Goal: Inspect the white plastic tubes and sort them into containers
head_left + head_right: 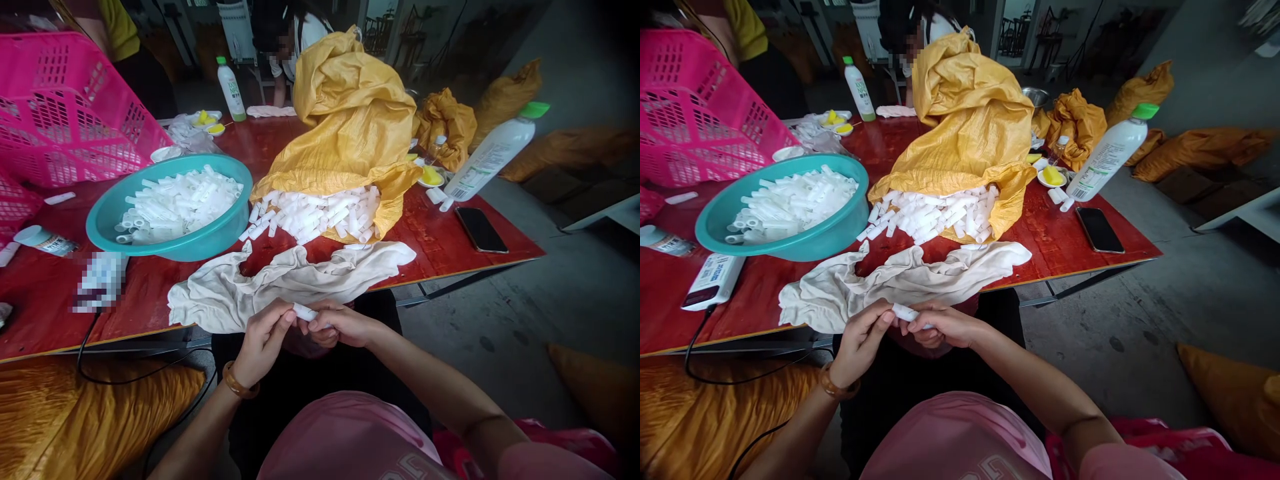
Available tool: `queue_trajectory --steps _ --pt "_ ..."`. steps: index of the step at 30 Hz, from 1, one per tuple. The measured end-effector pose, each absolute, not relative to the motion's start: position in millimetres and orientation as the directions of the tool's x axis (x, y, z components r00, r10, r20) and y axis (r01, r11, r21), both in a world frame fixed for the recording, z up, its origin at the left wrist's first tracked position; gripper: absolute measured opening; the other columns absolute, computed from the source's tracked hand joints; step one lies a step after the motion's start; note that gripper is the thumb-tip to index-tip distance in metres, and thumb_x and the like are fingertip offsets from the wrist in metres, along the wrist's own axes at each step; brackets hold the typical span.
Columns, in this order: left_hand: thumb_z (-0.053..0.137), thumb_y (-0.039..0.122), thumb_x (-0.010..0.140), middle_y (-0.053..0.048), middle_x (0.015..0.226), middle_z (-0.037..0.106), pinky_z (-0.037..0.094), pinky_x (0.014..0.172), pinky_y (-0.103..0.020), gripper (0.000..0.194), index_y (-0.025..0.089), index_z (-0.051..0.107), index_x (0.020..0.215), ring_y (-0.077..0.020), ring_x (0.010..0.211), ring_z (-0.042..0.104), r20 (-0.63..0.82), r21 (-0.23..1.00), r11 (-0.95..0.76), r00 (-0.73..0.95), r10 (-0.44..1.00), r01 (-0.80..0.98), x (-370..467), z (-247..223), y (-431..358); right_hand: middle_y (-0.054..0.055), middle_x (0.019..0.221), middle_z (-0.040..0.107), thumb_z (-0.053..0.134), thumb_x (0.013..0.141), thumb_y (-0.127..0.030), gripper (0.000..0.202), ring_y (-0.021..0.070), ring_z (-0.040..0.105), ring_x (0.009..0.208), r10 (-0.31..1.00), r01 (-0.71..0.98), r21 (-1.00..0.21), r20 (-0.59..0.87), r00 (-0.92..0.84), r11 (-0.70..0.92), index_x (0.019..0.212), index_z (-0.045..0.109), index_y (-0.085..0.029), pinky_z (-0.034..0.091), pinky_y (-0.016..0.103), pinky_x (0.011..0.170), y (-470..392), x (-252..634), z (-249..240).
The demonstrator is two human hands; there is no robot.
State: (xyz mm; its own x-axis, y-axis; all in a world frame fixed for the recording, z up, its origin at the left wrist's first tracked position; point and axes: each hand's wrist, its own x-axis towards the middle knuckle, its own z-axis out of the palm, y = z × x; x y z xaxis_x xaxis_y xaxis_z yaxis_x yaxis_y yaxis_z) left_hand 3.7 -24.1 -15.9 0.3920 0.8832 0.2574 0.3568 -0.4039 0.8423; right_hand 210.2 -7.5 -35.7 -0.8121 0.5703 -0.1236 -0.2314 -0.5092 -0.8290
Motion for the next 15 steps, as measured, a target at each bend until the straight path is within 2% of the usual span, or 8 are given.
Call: queue_trajectory --steps 2,4,6,8,12,15 --pt "0.047 0.030 0.100 -0.004 0.092 0.065 0.048 0.078 -0.030 0.018 0.021 0.060 0.109 -0.0180 0.085 0.061 0.249 0.798 -0.433 0.424 0.871 0.419 1 -19 -24 -0.007 0.062 0.040 0.056 0.091 -0.033 0.015 0.0076 0.032 0.051 0.667 -0.184 -0.937 -0.066 -0.742 -0.298 0.094 0.056 -0.018 0.028 0.020 0.049 -6 212 -34" --pt "0.049 0.028 0.099 -0.004 0.096 0.063 0.048 0.080 -0.029 0.015 0.023 0.058 0.110 -0.0178 0.088 0.060 0.232 0.756 -0.464 0.474 0.850 0.462 -2 -16 -24 -0.001 0.078 0.053 0.051 0.097 -0.035 0.018 0.0110 0.048 0.066 0.711 -0.067 -0.998 0.049 -0.701 0.003 0.102 0.057 -0.019 0.039 0.023 0.063 -3 216 -26" --pt "0.051 0.026 0.099 -0.003 0.094 0.062 0.047 0.080 -0.028 0.011 0.023 0.058 0.106 -0.0167 0.088 0.060 0.214 0.738 -0.481 0.512 0.832 0.474 -3 -9 -23 0.003 0.090 0.060 0.046 0.100 -0.031 0.018 0.0144 0.054 0.080 0.684 0.071 -0.962 0.136 -0.717 0.265 0.105 0.059 -0.019 0.041 0.026 0.075 1 221 -15" --pt "0.051 0.025 0.099 -0.002 0.093 0.061 0.046 0.080 -0.026 0.010 0.023 0.057 0.105 -0.0157 0.088 0.059 0.185 0.746 -0.473 0.535 0.824 0.469 -4 -2 -23 0.003 0.087 0.060 0.045 0.099 -0.026 0.017 0.0145 0.053 0.078 0.646 0.189 -0.884 0.152 -0.748 0.427 0.098 0.060 -0.018 0.039 0.025 0.074 5 224 -6" --pt "0.050 0.025 0.100 -0.001 0.090 0.060 0.045 0.078 -0.024 0.009 0.022 0.057 0.099 -0.0138 0.084 0.058 0.127 0.776 -0.452 0.592 0.796 0.440 -2 7 -23 -0.003 0.069 0.050 0.052 0.092 -0.017 0.013 0.0109 0.045 0.063 0.602 0.285 -0.803 0.112 -0.791 0.524 0.079 0.054 -0.018 0.032 0.023 0.062 9 223 -1" --pt "0.050 0.025 0.099 -0.001 0.090 0.061 0.046 0.077 -0.024 0.009 0.021 0.058 0.099 -0.0139 0.083 0.058 0.130 0.783 -0.455 0.604 0.787 0.424 -2 7 -23 -0.004 0.066 0.047 0.053 0.090 -0.018 0.017 0.0106 0.043 0.060 0.657 0.268 -0.851 0.115 -0.745 0.452 0.073 0.049 -0.018 0.032 0.023 0.060 5 217 -8"
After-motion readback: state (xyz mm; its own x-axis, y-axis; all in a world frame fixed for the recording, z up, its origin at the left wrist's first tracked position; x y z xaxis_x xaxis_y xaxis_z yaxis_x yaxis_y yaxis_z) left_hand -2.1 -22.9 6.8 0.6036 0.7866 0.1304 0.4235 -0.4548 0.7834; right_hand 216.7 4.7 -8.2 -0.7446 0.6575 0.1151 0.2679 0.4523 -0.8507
